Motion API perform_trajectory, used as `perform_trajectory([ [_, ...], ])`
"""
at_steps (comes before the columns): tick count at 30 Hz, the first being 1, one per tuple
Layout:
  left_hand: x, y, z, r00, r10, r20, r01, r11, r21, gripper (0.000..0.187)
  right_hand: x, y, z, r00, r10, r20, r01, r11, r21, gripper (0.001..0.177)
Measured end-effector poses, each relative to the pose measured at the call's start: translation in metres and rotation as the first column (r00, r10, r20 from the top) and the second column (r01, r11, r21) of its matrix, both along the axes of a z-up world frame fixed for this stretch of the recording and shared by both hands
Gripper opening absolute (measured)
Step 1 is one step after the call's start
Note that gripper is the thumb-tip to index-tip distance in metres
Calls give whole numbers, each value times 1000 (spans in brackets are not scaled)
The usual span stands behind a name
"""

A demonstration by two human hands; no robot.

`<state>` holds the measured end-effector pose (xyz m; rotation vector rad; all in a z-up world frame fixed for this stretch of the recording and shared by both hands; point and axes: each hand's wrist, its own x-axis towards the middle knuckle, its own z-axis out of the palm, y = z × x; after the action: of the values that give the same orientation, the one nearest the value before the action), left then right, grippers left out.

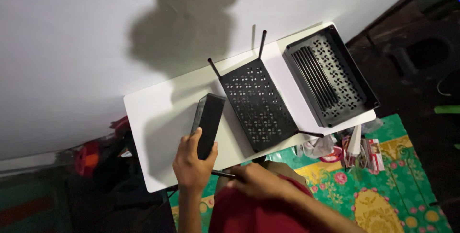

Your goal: The person assembles a black perforated plastic frame by hand, inserting and adjusting side panels and a base tray on a white table. The person repeatedly aligns and presses the components together, then separates and repositions them to fit the pieces.

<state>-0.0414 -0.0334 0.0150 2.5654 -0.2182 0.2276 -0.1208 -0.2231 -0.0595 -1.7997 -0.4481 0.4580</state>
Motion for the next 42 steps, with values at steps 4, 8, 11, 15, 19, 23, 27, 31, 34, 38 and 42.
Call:
perform_trajectory([
  [4,-12,-11,-4,994,-7,109,10,1000,-25,55,19,-32,-41,592,405,-697,-194,911,365,48],
  [8,-32,-16,-10,993,53,102,-55,998,25,55,-1,-27,-51,828,402,-390,-317,910,267,43],
  [11,-32,-20,-15,992,82,101,-84,996,13,54,-20,-18,-39,985,144,-97,-160,969,-186,39],
  [15,-35,-23,-20,988,46,149,-51,998,25,52,-34,-18,-43,1000,-9,-15,4,958,-286,38],
  [19,-40,-28,-24,985,24,170,-30,999,31,53,-9,-46,-78,741,356,-569,-159,917,366,48],
  [23,-42,-32,-22,988,29,152,-33,999,28,52,-4,-60,-76,699,492,-519,-353,868,349,60],
  [27,-39,-27,-18,991,89,104,-92,995,29,54,-17,-48,-36,881,231,-412,-355,899,-255,48],
  [31,-39,-19,-16,989,87,115,-87,996,-10,53,-28,-26,-19,978,53,-201,-120,933,-338,46],
  [34,-41,-18,-15,994,64,89,-63,998,-12,54,-23,-28,-32,883,141,-447,-114,990,86,48],
  [38,-44,-20,-14,991,46,125,-43,999,-27,54,-13,-30,-49,758,228,-611,-231,970,76,52],
  [42,-45,-15,-14,995,79,53,-78,997,-20,55,-32,-12,-34,991,54,-125,-94,934,-344,48],
])
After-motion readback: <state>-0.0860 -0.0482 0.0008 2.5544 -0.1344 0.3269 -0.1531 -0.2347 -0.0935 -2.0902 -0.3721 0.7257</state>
